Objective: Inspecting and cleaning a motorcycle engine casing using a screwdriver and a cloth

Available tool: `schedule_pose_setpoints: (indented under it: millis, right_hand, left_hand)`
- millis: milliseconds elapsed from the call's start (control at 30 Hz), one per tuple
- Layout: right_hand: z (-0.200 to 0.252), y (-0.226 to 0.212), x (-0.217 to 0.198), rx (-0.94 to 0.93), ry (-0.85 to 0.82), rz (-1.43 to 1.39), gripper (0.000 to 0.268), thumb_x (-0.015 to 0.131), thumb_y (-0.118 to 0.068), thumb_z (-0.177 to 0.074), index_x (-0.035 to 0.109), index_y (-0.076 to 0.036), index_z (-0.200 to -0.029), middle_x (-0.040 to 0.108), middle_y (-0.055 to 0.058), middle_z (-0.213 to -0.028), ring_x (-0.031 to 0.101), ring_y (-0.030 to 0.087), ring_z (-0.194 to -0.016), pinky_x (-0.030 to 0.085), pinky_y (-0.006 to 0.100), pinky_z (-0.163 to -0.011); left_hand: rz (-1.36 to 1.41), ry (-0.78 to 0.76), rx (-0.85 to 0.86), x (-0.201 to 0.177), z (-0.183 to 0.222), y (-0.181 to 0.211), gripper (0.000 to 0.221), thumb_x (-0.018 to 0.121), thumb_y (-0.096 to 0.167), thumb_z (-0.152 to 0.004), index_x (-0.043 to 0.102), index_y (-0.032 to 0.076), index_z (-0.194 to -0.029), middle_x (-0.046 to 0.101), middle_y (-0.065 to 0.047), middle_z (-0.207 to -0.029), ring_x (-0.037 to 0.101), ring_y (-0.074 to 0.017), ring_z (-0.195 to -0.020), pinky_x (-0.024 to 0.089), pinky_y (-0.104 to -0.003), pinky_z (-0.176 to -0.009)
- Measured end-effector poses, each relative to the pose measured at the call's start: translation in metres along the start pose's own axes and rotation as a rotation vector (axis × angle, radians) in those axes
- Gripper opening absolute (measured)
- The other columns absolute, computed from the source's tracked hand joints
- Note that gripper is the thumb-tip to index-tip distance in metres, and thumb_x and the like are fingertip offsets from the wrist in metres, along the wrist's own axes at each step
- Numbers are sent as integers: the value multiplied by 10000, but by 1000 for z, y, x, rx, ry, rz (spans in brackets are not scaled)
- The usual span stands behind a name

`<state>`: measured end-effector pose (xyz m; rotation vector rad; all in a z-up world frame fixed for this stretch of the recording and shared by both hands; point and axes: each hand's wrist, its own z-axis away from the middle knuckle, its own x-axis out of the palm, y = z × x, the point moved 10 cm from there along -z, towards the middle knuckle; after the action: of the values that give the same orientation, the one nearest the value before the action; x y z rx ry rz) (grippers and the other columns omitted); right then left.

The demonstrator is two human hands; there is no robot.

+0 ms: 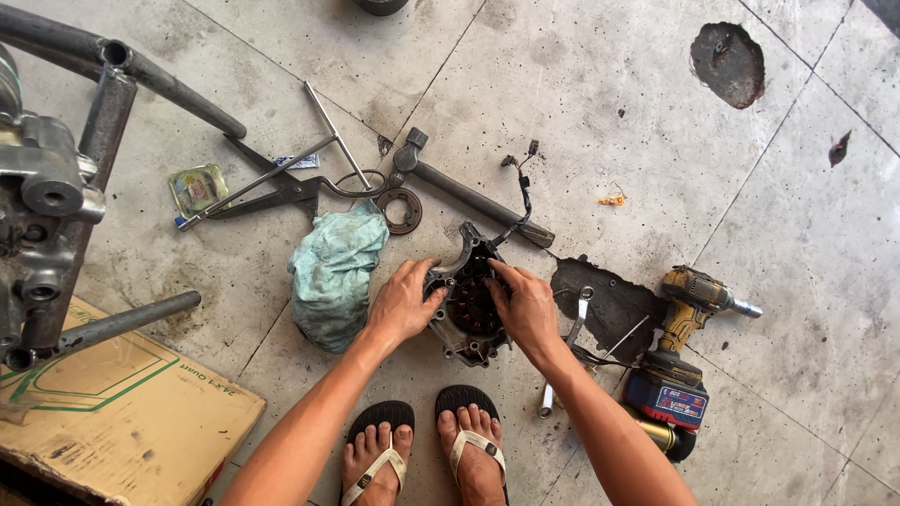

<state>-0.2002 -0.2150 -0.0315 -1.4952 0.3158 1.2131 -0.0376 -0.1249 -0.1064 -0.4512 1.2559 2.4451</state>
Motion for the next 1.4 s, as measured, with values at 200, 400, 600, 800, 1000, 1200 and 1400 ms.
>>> schedule_pose_setpoints:
  millis: [200,400,600,800,1000,1200,1400]
  right_hand:
    - [-7,13,3,14,-84,188,289,668,-212,-898,745,-275,-1169,733,71,-823,735,362,-759,594,497,-672]
    - [-7,18,4,39,-49,53,345,692,-188,-868,717,-202,-1212,751,137,-913,727,407,-867,590,516,-737]
    - [-5,25,12,60,-11,-62,342,703,-169,-877,704,-162,-1219,762,150,-966,733,392,-916,589,499,-784]
    - [-4,27,13,41,-21,-67,322,698,-167,-885,711,-173,-1207,767,126,-994,731,375,-941,586,483,-793]
    - [-9,18,3,36,-46,-42,314,694,-171,-888,720,-198,-1199,772,90,-1020,731,354,-966,587,482,-815]
    - [-10,14,-1,38,-51,-48,309,701,-141,-876,731,-174,-1183,772,102,-957,740,355,-933,588,467,-813]
    - [-9,11,1,28,-40,-50,303,730,-149,-858,742,-164,-1160,766,118,-915,739,364,-905,588,471,-790]
  left_hand:
    - [-29,43,54,6,-2,-10,543,684,284,-911,542,119,-1409,620,-189,-1265,632,-420,-1199,533,-541,-981]
    - [-47,101,33,-7,5,11,530,683,243,-911,547,100,-1403,555,-214,-1345,604,-414,-1230,516,-528,-1012]
    - [-231,448,263,-18,19,35,386,638,166,-925,611,74,-1298,516,-224,-1337,542,-399,-1264,503,-493,-990]
    - [-401,516,454,11,23,46,250,609,241,-939,667,170,-1172,599,-94,-1085,622,-250,-1011,535,-362,-786]
    - [-97,193,346,56,31,64,285,556,337,-982,713,112,-1058,708,-86,-813,721,-217,-708,574,-292,-566]
    - [273,-82,48,77,27,65,239,636,244,-890,744,45,-965,743,-148,-781,763,-328,-771,600,-417,-650]
    - [391,-147,-56,107,22,55,171,641,222,-784,740,82,-783,703,-112,-632,747,-324,-718,568,-424,-653]
